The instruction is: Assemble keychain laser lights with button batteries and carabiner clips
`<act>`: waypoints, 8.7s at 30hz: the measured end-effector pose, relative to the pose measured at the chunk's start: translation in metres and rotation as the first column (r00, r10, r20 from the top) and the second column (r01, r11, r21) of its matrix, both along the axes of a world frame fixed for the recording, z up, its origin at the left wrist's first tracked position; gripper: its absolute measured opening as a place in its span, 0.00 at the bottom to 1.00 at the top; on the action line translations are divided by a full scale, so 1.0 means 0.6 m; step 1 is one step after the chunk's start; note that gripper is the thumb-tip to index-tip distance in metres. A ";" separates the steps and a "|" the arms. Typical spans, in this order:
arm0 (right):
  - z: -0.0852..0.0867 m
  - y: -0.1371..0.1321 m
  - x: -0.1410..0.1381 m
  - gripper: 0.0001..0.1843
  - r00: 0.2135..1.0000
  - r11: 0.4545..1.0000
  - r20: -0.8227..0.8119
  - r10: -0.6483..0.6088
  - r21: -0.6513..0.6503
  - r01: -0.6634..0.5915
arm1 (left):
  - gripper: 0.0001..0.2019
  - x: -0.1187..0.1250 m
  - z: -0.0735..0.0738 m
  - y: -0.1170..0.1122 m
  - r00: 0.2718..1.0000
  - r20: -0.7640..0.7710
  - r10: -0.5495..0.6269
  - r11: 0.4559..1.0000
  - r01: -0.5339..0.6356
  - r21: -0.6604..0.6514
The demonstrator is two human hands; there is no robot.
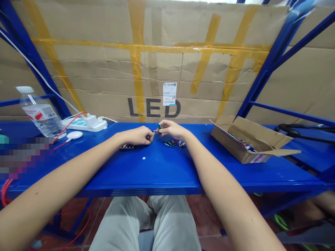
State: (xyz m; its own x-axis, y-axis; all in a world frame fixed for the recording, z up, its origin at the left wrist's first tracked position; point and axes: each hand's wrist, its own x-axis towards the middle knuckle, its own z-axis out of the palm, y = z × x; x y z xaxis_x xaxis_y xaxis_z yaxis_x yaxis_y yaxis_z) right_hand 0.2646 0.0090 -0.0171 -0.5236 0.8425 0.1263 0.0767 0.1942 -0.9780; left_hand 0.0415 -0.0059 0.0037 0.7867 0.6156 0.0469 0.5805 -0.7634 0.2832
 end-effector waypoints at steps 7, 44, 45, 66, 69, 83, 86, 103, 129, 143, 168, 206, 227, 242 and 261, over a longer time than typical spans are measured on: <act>-0.002 0.001 0.002 0.12 0.941 0.980 0.340 0.007 0.184 -0.073 | 0.07 -0.007 0.009 0.012 0.935 0.343 0.096 0.976 -0.157 0.154; -0.016 -0.016 -0.080 0.09 0.829 0.784 0.395 -0.394 0.615 0.080 | 0.06 -0.023 0.020 0.064 0.365 0.903 0.228 0.947 -0.298 -0.119; -0.018 -0.018 -0.091 0.10 0.817 0.732 0.413 -0.401 0.681 0.015 | 0.07 -0.026 0.019 0.070 0.287 0.929 0.236 0.941 -0.305 -0.145; 0.018 -0.007 -0.040 0.05 0.857 0.665 -0.060 -0.511 0.604 0.439 | 0.06 0.012 -0.005 0.025 0.501 0.765 0.404 0.910 -0.138 -0.390; 0.019 -0.012 -0.048 0.05 0.860 0.649 -0.079 -0.505 0.622 0.438 | 0.06 0.016 -0.003 0.015 0.586 0.735 0.342 0.938 -0.168 -0.303; 0.022 -0.016 -0.043 0.06 0.906 0.713 -0.013 -0.423 0.613 0.341 | 0.05 0.015 -0.013 0.017 0.704 0.681 0.200 0.978 -0.182 -0.099; 0.020 -0.016 -0.045 0.06 0.926 0.766 -0.026 -0.377 0.554 0.327 | 0.06 0.016 -0.015 0.020 0.716 0.681 0.156 0.983 -0.179 -0.036; 0.014 -0.008 -0.026 0.10 0.891 0.733 0.220 -0.396 0.660 0.163 | 0.03 0.012 -0.010 0.012 0.799 0.590 0.117 0.980 -0.189 0.062; 0.030 -0.027 -0.017 0.17 0.971 0.910 0.207 -0.123 0.413 0.027 | 0.03 0.020 -0.015 0.001 0.789 0.615 0.011 0.983 -0.120 0.136; 0.026 -0.025 -0.017 0.12 0.988 0.960 0.131 -0.084 0.276 0.045 | 0.03 0.022 -0.006 -0.010 0.776 0.630 0.034 0.980 -0.150 0.131; 0.027 -0.028 -0.021 0.13 0.956 0.927 0.244 -0.166 0.370 0.067 | 0.05 0.019 -0.013 -0.001 0.893 0.444 0.077 0.962 -0.185 0.203; 0.039 -0.029 -0.025 0.14 0.946 0.803 -0.323 -0.035 -0.572 -0.166 | 0.09 0.033 -0.020 -0.006 0.828 0.473 -0.302 0.776 -0.075 0.626; 0.028 -0.029 -0.030 0.06 0.982 0.981 0.062 -0.179 0.085 0.174 | 0.10 0.031 -0.028 -0.006 0.949 0.313 0.048 0.865 -0.196 0.461; 0.030 -0.031 -0.027 0.04 0.996 0.994 0.021 -0.092 -0.062 0.093 | 0.03 0.032 -0.027 -0.010 0.934 0.357 -0.010 0.867 -0.170 0.468; 0.026 -0.025 -0.028 0.06 0.991 0.989 0.016 -0.131 0.076 0.129 | 0.06 0.037 -0.028 -0.015 0.832 0.555 -0.012 0.934 -0.189 0.304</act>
